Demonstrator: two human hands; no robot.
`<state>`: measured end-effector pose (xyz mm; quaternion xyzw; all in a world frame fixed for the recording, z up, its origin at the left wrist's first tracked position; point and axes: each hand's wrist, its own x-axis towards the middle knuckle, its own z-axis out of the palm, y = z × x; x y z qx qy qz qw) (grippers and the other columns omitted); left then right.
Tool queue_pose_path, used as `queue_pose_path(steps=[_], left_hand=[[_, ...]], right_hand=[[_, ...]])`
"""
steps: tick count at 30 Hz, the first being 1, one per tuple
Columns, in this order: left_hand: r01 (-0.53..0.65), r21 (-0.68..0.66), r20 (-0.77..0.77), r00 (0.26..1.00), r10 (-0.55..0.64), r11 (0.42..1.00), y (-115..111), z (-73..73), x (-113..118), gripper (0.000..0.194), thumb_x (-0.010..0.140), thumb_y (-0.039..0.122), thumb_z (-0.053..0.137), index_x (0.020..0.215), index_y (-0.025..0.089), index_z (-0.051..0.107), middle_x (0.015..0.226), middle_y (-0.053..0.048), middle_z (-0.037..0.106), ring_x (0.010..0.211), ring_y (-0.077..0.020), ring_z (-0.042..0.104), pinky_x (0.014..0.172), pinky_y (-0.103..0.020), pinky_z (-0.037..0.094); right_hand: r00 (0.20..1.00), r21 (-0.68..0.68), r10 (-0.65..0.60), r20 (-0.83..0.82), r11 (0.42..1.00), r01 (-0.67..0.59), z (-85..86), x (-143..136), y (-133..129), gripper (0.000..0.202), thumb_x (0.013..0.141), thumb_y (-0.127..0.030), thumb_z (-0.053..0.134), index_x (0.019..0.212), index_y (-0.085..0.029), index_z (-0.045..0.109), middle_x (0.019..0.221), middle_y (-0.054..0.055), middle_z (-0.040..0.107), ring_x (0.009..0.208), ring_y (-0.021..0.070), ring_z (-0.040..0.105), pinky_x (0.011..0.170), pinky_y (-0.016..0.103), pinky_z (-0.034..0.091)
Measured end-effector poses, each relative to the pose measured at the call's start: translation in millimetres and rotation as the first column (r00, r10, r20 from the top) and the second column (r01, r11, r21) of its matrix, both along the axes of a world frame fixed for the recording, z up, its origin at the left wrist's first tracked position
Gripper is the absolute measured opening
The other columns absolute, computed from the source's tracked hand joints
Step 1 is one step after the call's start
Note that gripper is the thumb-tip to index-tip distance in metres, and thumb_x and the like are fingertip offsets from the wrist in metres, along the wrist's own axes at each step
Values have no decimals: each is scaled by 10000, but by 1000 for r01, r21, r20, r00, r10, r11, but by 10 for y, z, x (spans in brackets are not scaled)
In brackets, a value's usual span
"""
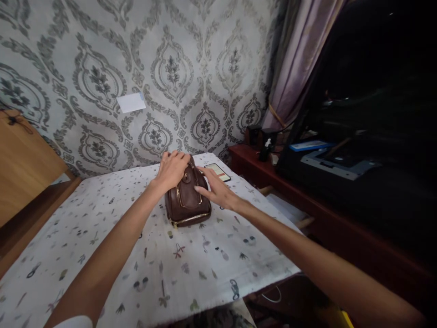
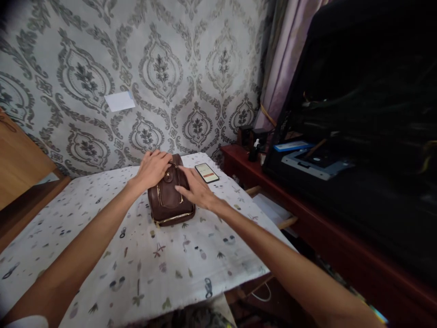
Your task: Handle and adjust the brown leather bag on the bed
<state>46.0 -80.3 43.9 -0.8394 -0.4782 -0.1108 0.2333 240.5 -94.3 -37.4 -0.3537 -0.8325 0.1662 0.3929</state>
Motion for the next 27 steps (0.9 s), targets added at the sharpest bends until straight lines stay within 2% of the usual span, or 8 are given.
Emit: queue_pose_path(steps=[3,6,10,13,22,25,27], left_hand=[[2,-13,41,999,-1,1000,-1,-10,13,210,984,182,414,1069,192,606,1115,-138,679,1119,-332,549,907,-469,363],[1,-14,67,998,0,1000,8,-16,27,207,986,188,419,1082,194,601,1126,-138,671,1121,-333,548,896,-467,373],[1,12,38,999,-1,1000,19,-11,38,193,990,205,423,1082,187,592,1132,-136,668,1116,-333,547,885,-462,385],[-4,-8,59,998,5,1000,19,-2,43,186,987,203,430,1074,189,593,1129,-136,665,1120,-333,545,903,-468,385],[18,-62,137,991,-10,998,18,41,15,153,966,213,476,1007,204,624,1071,-104,691,1093,-306,561,928,-462,407],[68,-76,184,981,-53,995,-67,46,-4,191,979,258,473,1087,210,623,1136,-110,681,1147,-306,551,984,-491,402],[98,-52,194,977,-87,994,-172,10,1,255,965,331,528,1181,215,601,1246,-122,647,1258,-324,505,1057,-533,366]], right_hand=[[963,-158,21,-267,985,-66,-414,14,-106,818,894,-561,625,1571,-283,260,1570,124,385,1420,303,423,1161,517,384],[936,-233,-7,-351,969,-80,-621,-46,-160,871,862,-584,661,1574,-296,252,1576,119,398,1434,308,413,1169,547,365],[926,-215,-79,-370,977,-3,-622,-152,-175,838,871,-567,659,1558,-261,291,1573,136,402,1460,306,372,1221,559,277],[920,-202,-101,-378,979,25,-614,-190,-174,828,877,-562,652,1553,-234,303,1579,151,387,1469,308,358,1234,554,257],[900,-227,-95,-425,974,-4,-698,-196,-139,873,848,-596,679,1565,-274,299,1560,131,425,1444,323,396,1168,547,377],[895,-225,-94,-437,974,-7,-702,-212,-139,871,846,-610,674,1563,-282,305,1566,125,420,1450,323,386,1151,536,402],[887,-220,-95,-453,975,-8,-706,-219,-145,868,842,-614,677,1559,-281,317,1569,125,416,1450,323,388,1148,529,407]])
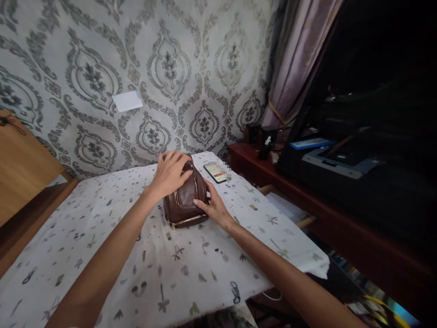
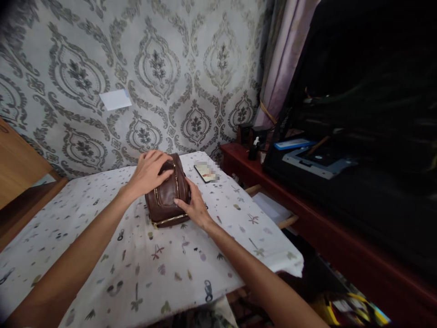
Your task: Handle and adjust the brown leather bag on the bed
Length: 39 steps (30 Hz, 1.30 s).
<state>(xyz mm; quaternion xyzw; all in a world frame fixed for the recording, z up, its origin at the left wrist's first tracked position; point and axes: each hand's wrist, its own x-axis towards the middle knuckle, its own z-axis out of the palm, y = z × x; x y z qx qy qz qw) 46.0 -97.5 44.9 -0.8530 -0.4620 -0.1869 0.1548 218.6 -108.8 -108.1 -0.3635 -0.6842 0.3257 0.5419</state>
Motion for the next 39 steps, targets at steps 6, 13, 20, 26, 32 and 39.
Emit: queue_pose_path(steps=[6,13,20,26,32,39], left_hand=[[4,64,-81,997,2,998,-324,-257,62,510,884,370,676,1344,210,524,1507,-201,468,1491,-405,273,1159,-744,123],[-34,67,-92,995,40,997,-353,-330,47,510,914,356,648,1379,204,504,1530,-217,447,1508,-410,261,1151,-772,143],[-5,128,-40,999,10,992,-326,-421,-17,514,904,388,657,1365,191,541,1486,-211,502,1483,-419,317,1168,-750,147],[15,176,-3,1000,-15,984,-319,-494,-34,456,919,376,639,1327,186,566,1474,-200,525,1465,-396,356,1171,-714,178],[20,185,79,996,-36,983,-290,-427,-46,420,957,382,578,1332,197,549,1453,-176,543,1439,-363,382,1171,-636,223],[-60,33,258,965,50,998,8,-103,-139,320,887,128,567,1186,196,658,1045,-87,697,1055,-285,607,979,-459,437]], right_hand=[[999,-64,17,-35,998,-19,-15,20,-35,834,851,-601,674,1550,-308,328,1588,112,398,1448,317,398,1131,549,418],[999,-100,19,-31,995,-22,-40,42,-18,700,913,-575,589,1532,-321,383,1585,74,421,1467,296,379,1204,536,322],[1000,-82,10,2,997,-9,-45,44,-38,708,933,-592,550,1549,-305,352,1598,83,403,1440,302,418,1176,533,363],[992,56,-91,87,995,87,-105,-44,-35,1064,737,-687,741,1581,-237,276,1563,148,430,1444,370,394,1197,578,318],[983,100,-164,86,983,156,-194,-114,14,1030,755,-679,728,1563,-205,300,1527,168,462,1420,377,421,1178,578,344],[976,104,-204,83,975,195,-247,-127,-37,962,806,-622,708,1571,-218,286,1527,164,454,1427,353,418,1186,565,345]])
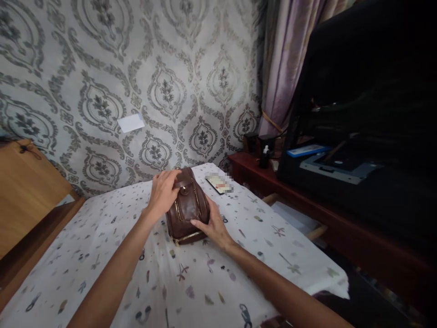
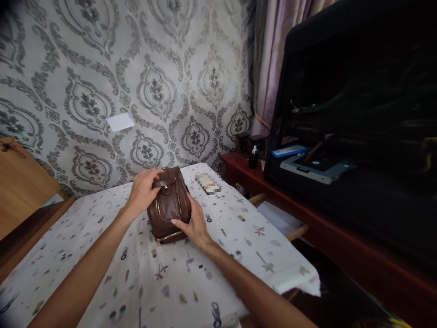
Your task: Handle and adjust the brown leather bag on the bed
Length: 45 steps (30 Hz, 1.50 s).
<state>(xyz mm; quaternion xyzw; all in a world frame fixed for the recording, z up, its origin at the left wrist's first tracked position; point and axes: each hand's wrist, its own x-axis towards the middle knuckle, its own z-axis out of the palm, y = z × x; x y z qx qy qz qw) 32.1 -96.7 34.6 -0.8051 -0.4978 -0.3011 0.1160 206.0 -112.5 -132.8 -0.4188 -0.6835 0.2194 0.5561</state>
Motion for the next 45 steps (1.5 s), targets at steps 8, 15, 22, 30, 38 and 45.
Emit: queue_pose_path(steps=[8,15,22,30,38,45], left_hand=[[299,-267,181,949,-258,916,345,130,72,248,791,239,723,1037,224,750,1017,-46,707,996,-232,635,930,-347,466],[145,-259,190,977,-96,955,372,110,276,118,838,281,638,796,203,717,751,0,682,739,-175,592,710,-274,421],[81,-249,332,943,7,965,406,64,328,213,817,324,612,656,193,566,608,40,552,636,-140,499,632,-256,344],[127,-252,393,919,-19,959,350,57,333,252,803,341,609,620,200,507,580,48,509,614,-136,470,622,-255,348],[149,-267,411,911,-28,952,268,49,337,216,796,345,615,660,191,549,656,23,561,667,-146,496,636,-249,367],[179,-264,401,914,-62,948,211,37,337,245,803,356,603,644,193,512,604,45,485,630,-132,438,633,-250,340]], right_hand=[[1000,33,-4,1,999,4,-6,-11,-33,928,840,-604,678,1582,-232,264,1530,154,458,1410,349,437,1174,567,363],[1000,35,6,-14,999,-6,-25,-14,-37,927,840,-623,669,1578,-222,275,1520,163,464,1414,348,433,1181,565,355],[1000,63,-18,9,998,17,-31,-22,-33,938,833,-626,675,1576,-217,273,1517,163,470,1405,344,447,1177,553,365],[999,61,-36,2,997,36,0,-36,-31,902,833,-604,683,1557,-217,309,1479,162,502,1371,347,473,1156,560,384],[998,48,-56,1,997,55,28,-40,-19,927,800,-613,721,1542,-216,332,1450,164,520,1350,357,484,1145,567,388],[997,79,-75,17,994,73,22,-42,-29,950,784,-633,724,1536,-204,333,1418,171,537,1319,359,504,1125,562,405]])
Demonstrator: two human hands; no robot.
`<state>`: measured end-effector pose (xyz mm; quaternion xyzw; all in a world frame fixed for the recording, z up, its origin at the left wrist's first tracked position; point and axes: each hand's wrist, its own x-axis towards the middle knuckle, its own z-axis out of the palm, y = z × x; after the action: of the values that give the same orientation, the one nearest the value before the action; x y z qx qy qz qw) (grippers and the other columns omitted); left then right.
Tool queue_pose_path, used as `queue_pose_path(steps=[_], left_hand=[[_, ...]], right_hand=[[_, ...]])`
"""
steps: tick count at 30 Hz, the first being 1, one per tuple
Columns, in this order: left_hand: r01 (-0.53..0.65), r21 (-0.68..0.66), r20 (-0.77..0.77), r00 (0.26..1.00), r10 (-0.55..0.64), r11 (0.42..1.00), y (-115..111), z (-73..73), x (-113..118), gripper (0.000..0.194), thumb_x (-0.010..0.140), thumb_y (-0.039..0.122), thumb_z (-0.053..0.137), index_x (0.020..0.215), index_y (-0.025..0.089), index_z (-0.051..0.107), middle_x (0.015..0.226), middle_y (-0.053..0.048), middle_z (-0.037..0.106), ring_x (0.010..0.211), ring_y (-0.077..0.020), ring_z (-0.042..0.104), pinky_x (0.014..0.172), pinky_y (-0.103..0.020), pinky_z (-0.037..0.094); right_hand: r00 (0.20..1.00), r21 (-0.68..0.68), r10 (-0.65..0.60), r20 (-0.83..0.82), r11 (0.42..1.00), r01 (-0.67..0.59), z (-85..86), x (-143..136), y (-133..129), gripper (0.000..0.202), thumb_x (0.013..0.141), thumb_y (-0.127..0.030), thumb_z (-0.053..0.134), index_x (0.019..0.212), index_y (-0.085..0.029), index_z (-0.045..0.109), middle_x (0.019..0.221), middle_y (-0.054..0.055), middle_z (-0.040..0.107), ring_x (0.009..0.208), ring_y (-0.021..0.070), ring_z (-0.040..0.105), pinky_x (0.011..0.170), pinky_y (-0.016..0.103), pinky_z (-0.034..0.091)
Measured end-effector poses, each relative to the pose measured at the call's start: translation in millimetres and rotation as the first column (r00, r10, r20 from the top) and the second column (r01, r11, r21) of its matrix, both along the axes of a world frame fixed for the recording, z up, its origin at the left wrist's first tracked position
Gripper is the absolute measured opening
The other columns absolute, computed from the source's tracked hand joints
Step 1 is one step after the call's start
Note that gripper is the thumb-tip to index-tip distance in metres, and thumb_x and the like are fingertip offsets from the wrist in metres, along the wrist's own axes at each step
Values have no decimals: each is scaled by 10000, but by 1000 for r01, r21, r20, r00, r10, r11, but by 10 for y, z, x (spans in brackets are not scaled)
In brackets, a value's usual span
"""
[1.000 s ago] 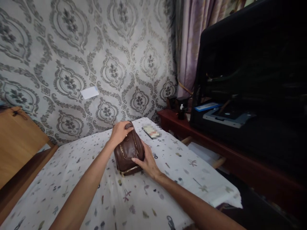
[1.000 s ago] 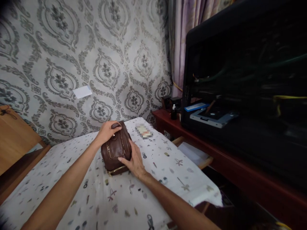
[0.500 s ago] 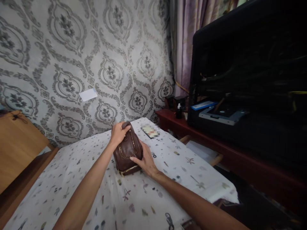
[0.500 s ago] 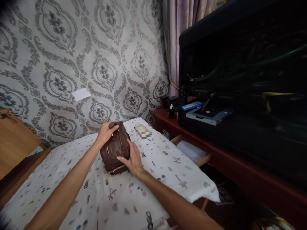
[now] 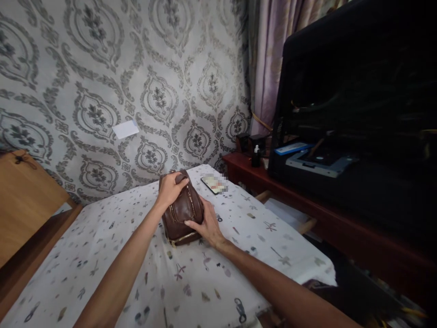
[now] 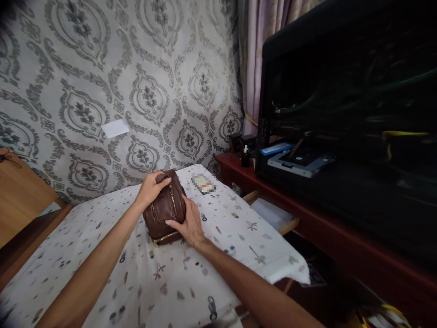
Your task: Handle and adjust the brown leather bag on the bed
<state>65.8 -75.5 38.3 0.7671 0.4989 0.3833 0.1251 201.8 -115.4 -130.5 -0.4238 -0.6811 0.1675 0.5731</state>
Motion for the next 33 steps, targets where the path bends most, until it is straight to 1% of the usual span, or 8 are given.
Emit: queue_pose_path(steps=[7,18,22,26,28,33], left_hand=[[-3,10,24,1000,3,1000,-19,-22,10,241,802,338,612,638,189,518,619,42,504,646,-133,460,648,-247,363],[-17,-10,62,998,18,1000,-24,-40,15,191,814,328,629,702,173,620,646,32,581,654,-141,509,645,-248,371],[-22,-4,68,997,22,1000,-8,-54,12,203,815,322,635,680,175,604,616,38,548,637,-139,497,635,-252,358],[-2,-19,98,995,4,1000,8,-68,2,218,808,338,634,667,181,582,636,28,566,665,-147,511,644,-246,376],[10,-34,102,995,-7,999,14,-72,-7,231,804,354,632,661,184,570,624,30,552,656,-146,499,635,-244,377],[46,-63,111,993,-39,997,21,-84,-24,236,801,357,631,656,187,555,629,36,546,645,-140,498,641,-247,400]], right_hand=[[999,-29,-24,21,999,25,-3,-9,1,990,751,-640,745,1535,-198,333,1416,179,537,1319,372,505,1111,565,412],[999,-36,-41,22,998,42,-4,-25,-1,964,760,-640,732,1529,-213,336,1403,165,536,1317,367,504,1112,562,410],[999,-39,-31,13,999,32,3,-24,-6,948,770,-650,722,1520,-206,349,1388,169,540,1309,366,504,1113,563,407],[999,-28,-42,19,999,43,2,-24,-3,934,777,-647,717,1519,-209,354,1383,164,548,1290,362,519,1093,559,430],[999,-16,-45,25,999,45,1,-24,-1,928,781,-642,716,1517,-206,357,1387,161,549,1290,359,520,1093,554,433],[999,-33,-33,24,999,34,8,-24,-4,936,782,-659,706,1523,-214,345,1409,166,533,1319,368,499,1115,570,404]])
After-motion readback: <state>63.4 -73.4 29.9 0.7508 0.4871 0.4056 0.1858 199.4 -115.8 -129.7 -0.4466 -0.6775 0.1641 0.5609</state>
